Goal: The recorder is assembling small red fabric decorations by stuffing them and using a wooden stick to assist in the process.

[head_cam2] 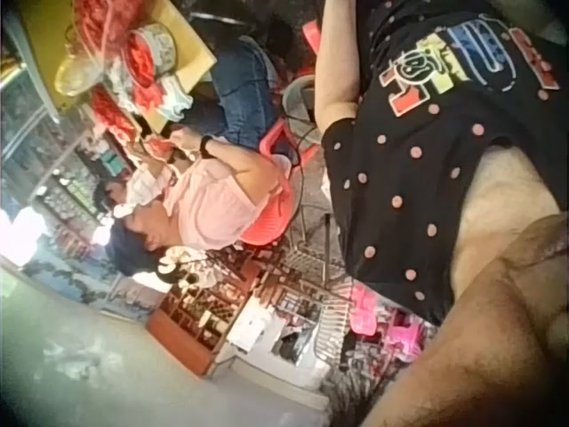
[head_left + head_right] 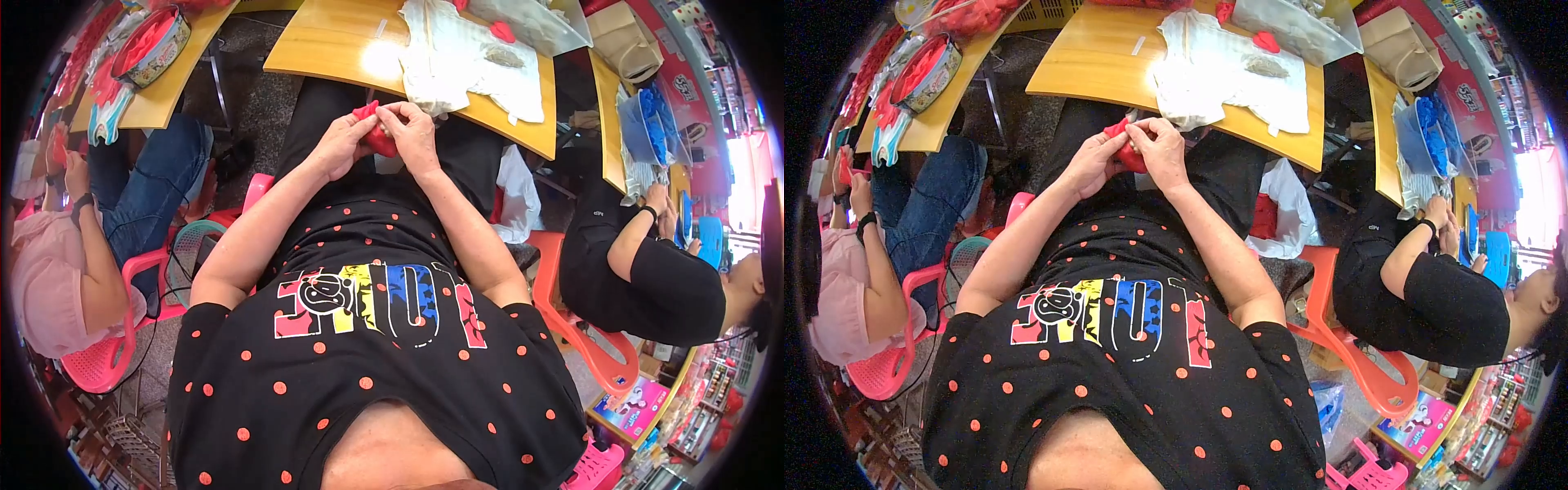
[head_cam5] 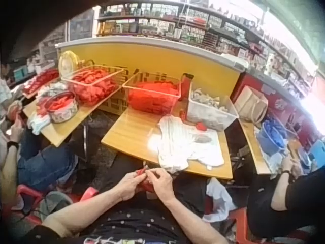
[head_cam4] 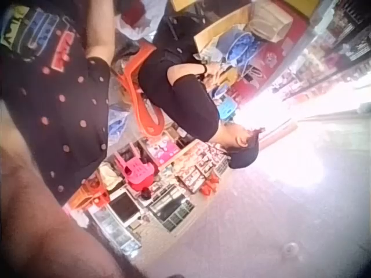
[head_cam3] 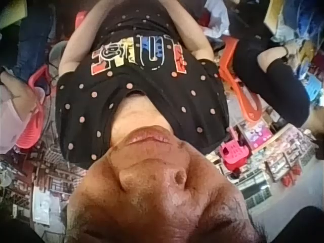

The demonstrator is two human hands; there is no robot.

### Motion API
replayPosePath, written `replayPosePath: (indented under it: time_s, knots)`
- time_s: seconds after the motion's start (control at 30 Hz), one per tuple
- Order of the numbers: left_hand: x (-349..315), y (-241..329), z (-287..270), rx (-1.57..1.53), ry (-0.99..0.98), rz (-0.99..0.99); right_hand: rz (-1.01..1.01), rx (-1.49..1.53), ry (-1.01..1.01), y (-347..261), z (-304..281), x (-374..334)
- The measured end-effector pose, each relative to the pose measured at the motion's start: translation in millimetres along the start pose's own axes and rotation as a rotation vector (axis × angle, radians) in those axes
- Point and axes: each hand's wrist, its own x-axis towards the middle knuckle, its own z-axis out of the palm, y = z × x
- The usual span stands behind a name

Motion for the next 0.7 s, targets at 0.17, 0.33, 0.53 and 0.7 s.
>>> replayPosePath:
  time_s: [0.17, 0.33, 0.53, 0.7]
  knots:
    - [0.3, 10.9, -4.2, -0.132, 0.078, -0.004, 0.003, 0.099, -0.156, -3.9, -9.4, 1.0]
    - [0.0, 10.1, -2.8, -0.081, 0.058, -0.007, 0.056, 0.125, -0.256, 11.6, -18.1, 6.0]
    - [4.9, 0.1, -2.7, 0.187, 0.292, 0.225, 0.141, 0.183, -0.2, 7.6, -18.6, 5.3]
    - [-9.6, 15.1, 9.3, 1.108, 0.416, 0.388, 0.079, 0.108, -0.116, 12.1, -17.5, 5.7]
